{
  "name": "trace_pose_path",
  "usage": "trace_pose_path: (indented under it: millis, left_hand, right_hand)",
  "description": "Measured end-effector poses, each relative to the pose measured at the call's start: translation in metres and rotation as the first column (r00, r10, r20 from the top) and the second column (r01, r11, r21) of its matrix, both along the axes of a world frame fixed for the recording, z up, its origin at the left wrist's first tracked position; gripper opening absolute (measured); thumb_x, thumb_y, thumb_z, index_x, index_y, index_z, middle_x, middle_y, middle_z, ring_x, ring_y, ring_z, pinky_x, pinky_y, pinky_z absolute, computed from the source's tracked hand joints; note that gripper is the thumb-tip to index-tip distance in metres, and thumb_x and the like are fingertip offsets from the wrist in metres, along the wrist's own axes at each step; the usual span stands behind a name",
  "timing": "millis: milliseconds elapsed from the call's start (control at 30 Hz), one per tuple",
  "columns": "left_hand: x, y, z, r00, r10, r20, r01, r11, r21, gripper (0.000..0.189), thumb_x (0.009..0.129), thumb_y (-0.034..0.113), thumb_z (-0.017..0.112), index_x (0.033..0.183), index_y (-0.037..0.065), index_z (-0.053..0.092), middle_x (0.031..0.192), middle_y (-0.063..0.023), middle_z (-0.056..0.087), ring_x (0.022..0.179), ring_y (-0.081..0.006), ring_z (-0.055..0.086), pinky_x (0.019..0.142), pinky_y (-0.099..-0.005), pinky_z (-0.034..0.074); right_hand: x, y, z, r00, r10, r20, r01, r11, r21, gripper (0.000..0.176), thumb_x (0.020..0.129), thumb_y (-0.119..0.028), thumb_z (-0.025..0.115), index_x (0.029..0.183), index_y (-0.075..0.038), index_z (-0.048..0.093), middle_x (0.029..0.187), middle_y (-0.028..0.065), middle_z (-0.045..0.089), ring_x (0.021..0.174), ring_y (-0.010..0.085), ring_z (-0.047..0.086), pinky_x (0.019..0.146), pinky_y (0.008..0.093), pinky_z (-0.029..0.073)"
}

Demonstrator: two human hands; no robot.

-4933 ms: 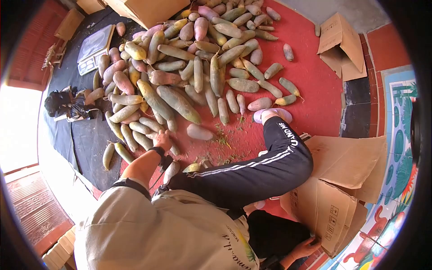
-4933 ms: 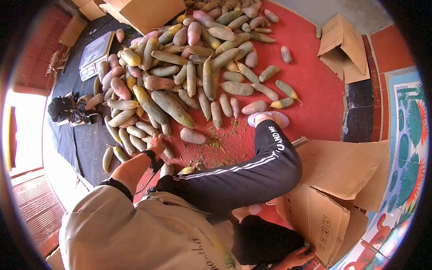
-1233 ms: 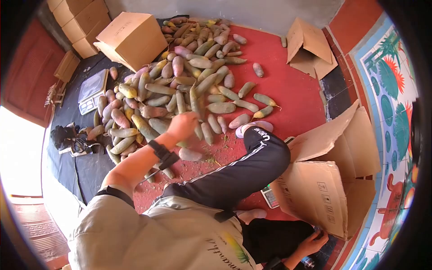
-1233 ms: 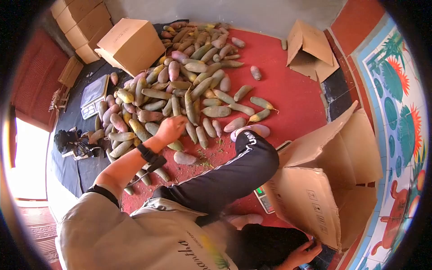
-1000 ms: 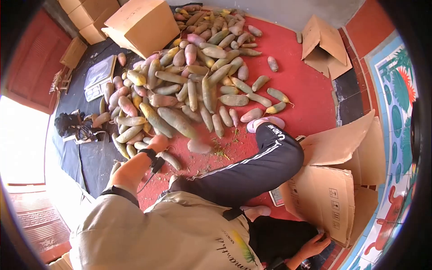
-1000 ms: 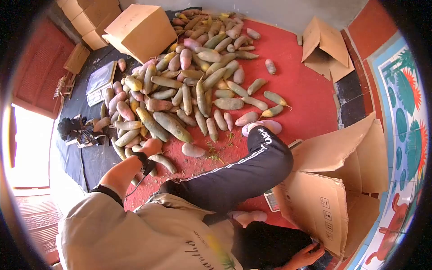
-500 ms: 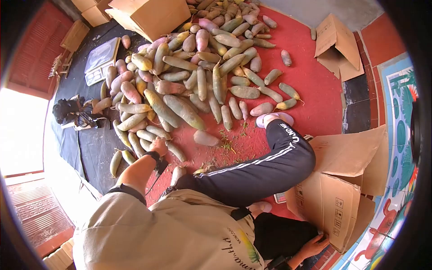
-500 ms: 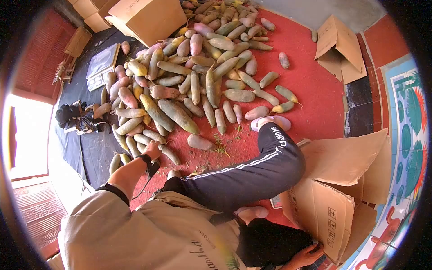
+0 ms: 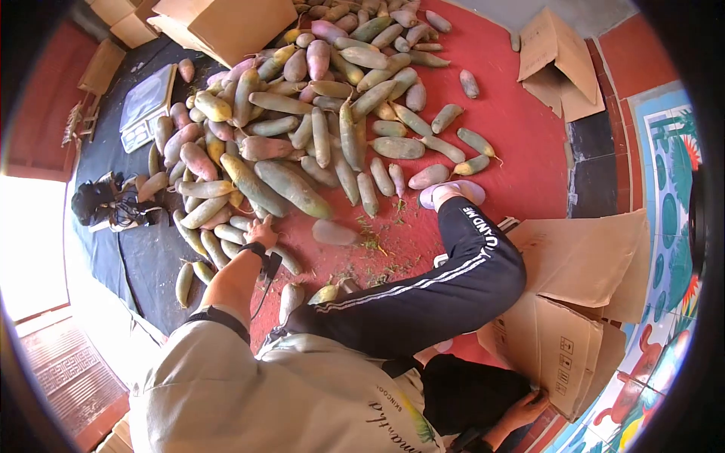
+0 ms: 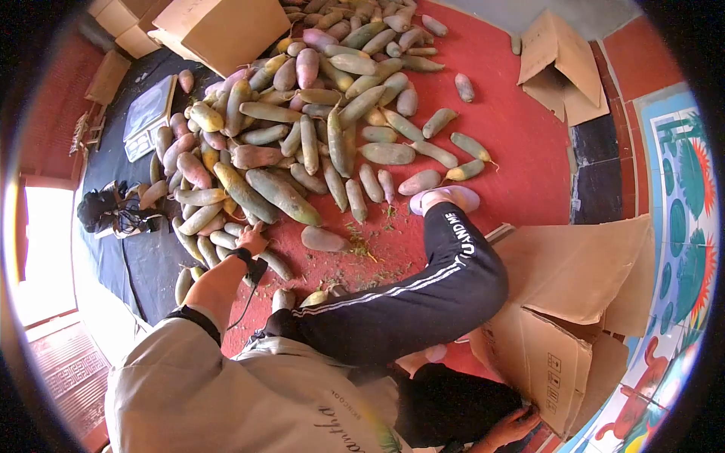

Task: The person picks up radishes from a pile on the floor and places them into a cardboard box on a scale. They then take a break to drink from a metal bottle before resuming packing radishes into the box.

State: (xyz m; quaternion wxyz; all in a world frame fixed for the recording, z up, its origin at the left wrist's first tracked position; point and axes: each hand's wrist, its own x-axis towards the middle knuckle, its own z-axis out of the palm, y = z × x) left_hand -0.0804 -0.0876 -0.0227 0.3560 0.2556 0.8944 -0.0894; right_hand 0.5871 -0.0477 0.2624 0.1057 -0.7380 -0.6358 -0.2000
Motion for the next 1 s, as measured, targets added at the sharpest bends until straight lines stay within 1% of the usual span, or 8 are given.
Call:
trace_pose_path:
  millis: [233, 367, 467, 733, 800, 867, 967, 1000]
  left_hand:
    - [-0.008, 0.02, -0.013, 0.994, -0.012, 0.11, 0.032, 0.982, -0.187, 0.067, 0.075, 0.044, 0.06, 0.134, 0.029, 0.032, 0.138, -0.0214, 0.025, 0.128, -0.046, 0.014, 0.098, -0.0619, 0.021]
    - [-0.006, 0.018, -0.02, 0.992, 0.106, 0.069, -0.101, 0.993, -0.066, 0.067, 0.074, 0.055, 0.056, 0.132, 0.029, 0.035, 0.142, -0.0227, 0.021, 0.133, -0.0391, 0.009, 0.101, -0.0625, 0.01]
    - [-0.014, 0.013, -0.029, 0.997, 0.014, 0.072, -0.006, 0.994, -0.112, 0.068, 0.077, 0.052, 0.054, 0.136, 0.032, 0.025, 0.139, -0.0245, 0.021, 0.13, -0.0446, 0.01, 0.098, -0.0648, 0.016]
    - [-0.016, 0.003, -0.027, 0.993, 0.086, -0.078, -0.082, 0.995, 0.051, 0.046, 0.075, 0.048, 0.055, 0.113, 0.023, 0.056, 0.124, -0.0194, 0.046, 0.121, -0.0358, 0.035, 0.1, -0.0473, 0.027]
    - [-0.028, -0.009, -0.038, 0.998, -0.058, -0.033, 0.062, 0.986, 0.154, 0.036, 0.076, 0.047, 0.053, 0.102, 0.024, 0.062, 0.107, -0.0137, 0.059, 0.116, -0.0337, 0.041, 0.095, -0.0417, 0.033]
    - [-0.02, -0.014, -0.023, 0.988, -0.011, -0.155, 0.045, 0.974, 0.221, 0.032, 0.077, 0.047, 0.052, 0.095, 0.024, 0.064, 0.092, -0.0108, 0.064, 0.103, -0.0313, 0.052, 0.087, -0.0392, 0.039]
    - [-0.005, -0.017, 0.004, 0.98, 0.167, 0.112, -0.199, 0.882, 0.428, 0.033, 0.079, 0.048, 0.05, 0.093, 0.021, 0.064, 0.087, -0.0126, 0.064, 0.081, -0.031, 0.061, 0.074, -0.038, 0.047]
    - [-0.01, -0.031, -0.022, 0.956, 0.19, 0.225, -0.274, 0.854, 0.442, 0.03, 0.081, 0.043, 0.051, 0.094, 0.019, 0.064, 0.089, -0.0131, 0.064, 0.086, -0.0306, 0.06, 0.074, -0.0377, 0.047]
  right_hand:
    - [-0.001, -0.001, 0.006, 1.0, -0.013, 0.005, 0.013, 0.995, -0.102, 0.028, 0.091, -0.014, 0.046, 0.108, 0.008, 0.05, 0.107, 0.0259, 0.052, 0.1, 0.0406, 0.05, 0.085, 0.0437, 0.041]
    - [-0.01, 0.001, 0.006, 0.997, 0.031, 0.069, -0.028, 0.998, -0.051, 0.025, 0.091, -0.013, 0.045, 0.107, 0.006, 0.05, 0.102, 0.0226, 0.053, 0.094, 0.0361, 0.053, 0.081, 0.042, 0.044]
    - [-0.006, 0.001, 0.006, 0.998, 0.007, 0.068, -0.003, 0.998, -0.062, 0.026, 0.091, -0.014, 0.045, 0.107, 0.006, 0.05, 0.102, 0.0227, 0.053, 0.094, 0.0359, 0.054, 0.081, 0.0415, 0.044]
    - [-0.003, 0.003, 0.005, 0.997, -0.01, 0.073, 0.015, 0.997, -0.081, 0.027, 0.091, -0.015, 0.045, 0.105, 0.007, 0.05, 0.099, 0.0229, 0.052, 0.091, 0.036, 0.054, 0.079, 0.0412, 0.045]
    - [-0.002, 0.002, 0.002, 0.993, 0.027, 0.114, -0.021, 0.998, -0.053, 0.026, 0.091, -0.015, 0.045, 0.105, 0.007, 0.05, 0.098, 0.023, 0.052, 0.09, 0.0361, 0.054, 0.079, 0.0413, 0.045]
    - [-0.008, 0.003, 0.004, 1.0, 0.015, 0.016, -0.014, 0.999, -0.05, 0.026, 0.091, -0.014, 0.045, 0.105, 0.007, 0.05, 0.097, 0.0232, 0.052, 0.091, 0.0368, 0.053, 0.079, 0.0419, 0.044]
    - [-0.008, 0.004, 0.003, 0.995, 0.052, 0.085, -0.05, 0.998, -0.022, 0.025, 0.09, -0.014, 0.045, 0.104, 0.007, 0.05, 0.097, 0.0233, 0.052, 0.091, 0.0379, 0.052, 0.08, 0.0426, 0.043]
    - [-0.006, 0.004, 0.001, 0.996, 0.053, 0.076, -0.052, 0.999, -0.014, 0.025, 0.09, -0.014, 0.045, 0.104, 0.007, 0.05, 0.097, 0.0233, 0.052, 0.091, 0.0379, 0.052, 0.08, 0.0426, 0.043]
